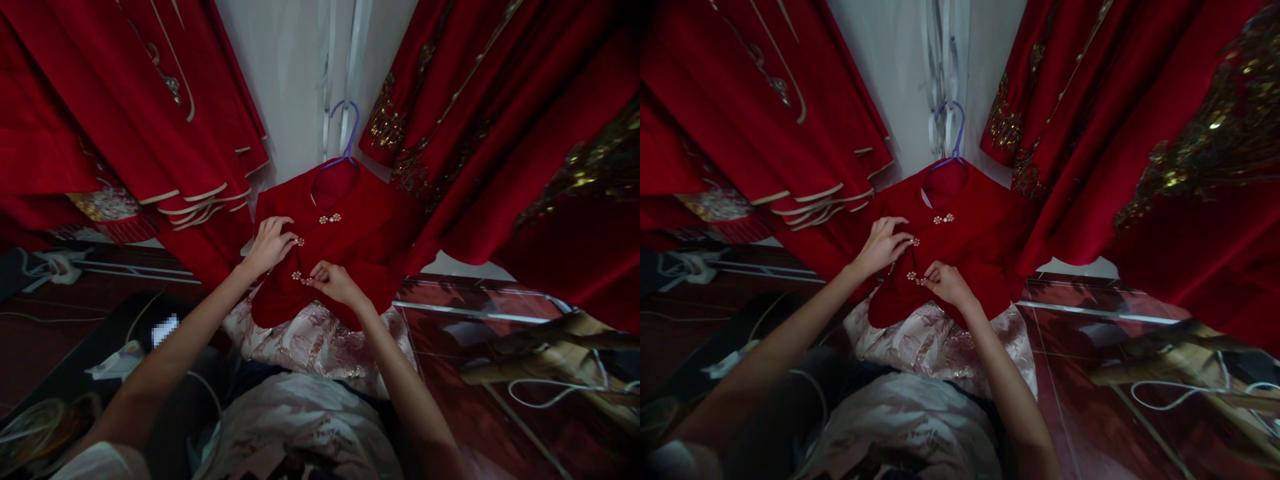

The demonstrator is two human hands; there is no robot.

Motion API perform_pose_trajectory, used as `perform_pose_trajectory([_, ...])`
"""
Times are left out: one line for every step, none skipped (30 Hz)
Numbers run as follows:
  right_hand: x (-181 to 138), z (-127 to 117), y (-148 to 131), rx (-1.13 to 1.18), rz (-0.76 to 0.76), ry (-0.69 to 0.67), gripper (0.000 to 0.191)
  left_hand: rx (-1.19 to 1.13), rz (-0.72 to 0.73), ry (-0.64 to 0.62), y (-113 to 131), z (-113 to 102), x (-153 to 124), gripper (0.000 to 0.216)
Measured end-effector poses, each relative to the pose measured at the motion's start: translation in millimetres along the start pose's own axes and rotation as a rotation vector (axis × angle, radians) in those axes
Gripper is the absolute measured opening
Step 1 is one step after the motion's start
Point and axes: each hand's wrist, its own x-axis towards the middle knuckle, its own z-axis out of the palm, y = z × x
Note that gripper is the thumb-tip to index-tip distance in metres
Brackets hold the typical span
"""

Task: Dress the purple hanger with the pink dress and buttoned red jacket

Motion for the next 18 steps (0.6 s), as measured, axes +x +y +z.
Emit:
perform_pose_trajectory([0,0,0,0.002,0.0,-0.001,0.013,-0.012,0.032,-0.016,-2,-1,3,0.015])
perform_pose_trajectory([0,0,0,0.004,0.002,-0.002,0.013,-0.024,0.065,-0.036,-3,-3,5,0.013])
perform_pose_trajectory([0,0,0,0.005,0.004,-0.004,0.013,-0.034,0.099,-0.059,-5,-4,7,0.013])
perform_pose_trajectory([0,0,0,0.007,0.005,-0.003,0.013,-0.04,0.134,-0.084,-7,-4,9,0.014])
perform_pose_trajectory([1,0,1,0.009,0.004,-0.004,0.013,-0.044,0.168,-0.11,-10,-4,10,0.017])
perform_pose_trajectory([1,0,1,0.01,0.002,-0.004,0.013,-0.051,0.199,-0.131,-12,-4,10,0.019])
perform_pose_trajectory([1,0,1,0.01,-0.001,-0.001,0.013,-0.061,0.224,-0.144,-15,-3,11,0.021])
perform_pose_trajectory([0,0,1,0.01,-0.004,0.002,0.013,-0.072,0.244,-0.147,-18,-1,11,0.023])
perform_pose_trajectory([0,0,1,0.01,-0.007,0.005,0.014,-0.081,0.261,-0.142,-19,1,11,0.023])
perform_pose_trajectory([0,0,1,0.011,-0.008,0.007,0.014,-0.082,0.271,-0.126,-20,3,11,0.023])
perform_pose_trajectory([0,0,2,0.011,-0.008,0.005,0.014,-0.077,0.275,-0.098,-19,5,12,0.021])
perform_pose_trajectory([0,0,2,0.012,-0.007,0.002,0.014,-0.065,0.271,-0.057,-16,7,13,0.02])
perform_pose_trajectory([0,0,2,0.012,-0.008,-0.003,0.014,-0.052,0.257,-0.01,-12,9,16,0.02])
perform_pose_trajectory([0,0,2,0.012,-0.008,-0.007,0.014,-0.039,0.234,0.036,-6,10,20,0.022])
perform_pose_trajectory([0,0,3,0.01,-0.009,-0.01,0.013,-0.031,0.205,0.071,2,11,24,0.025])
perform_pose_trajectory([0,-1,2,0.008,-0.009,-0.012,0.013,-0.026,0.176,0.095,9,12,30,0.028])
perform_pose_trajectory([0,-1,2,0.006,-0.007,-0.013,0.013,-0.022,0.152,0.104,17,13,36,0.031])
perform_pose_trajectory([0,-1,2,0.004,-0.003,-0.014,0.012,-0.017,0.132,0.106,25,14,43,0.033])
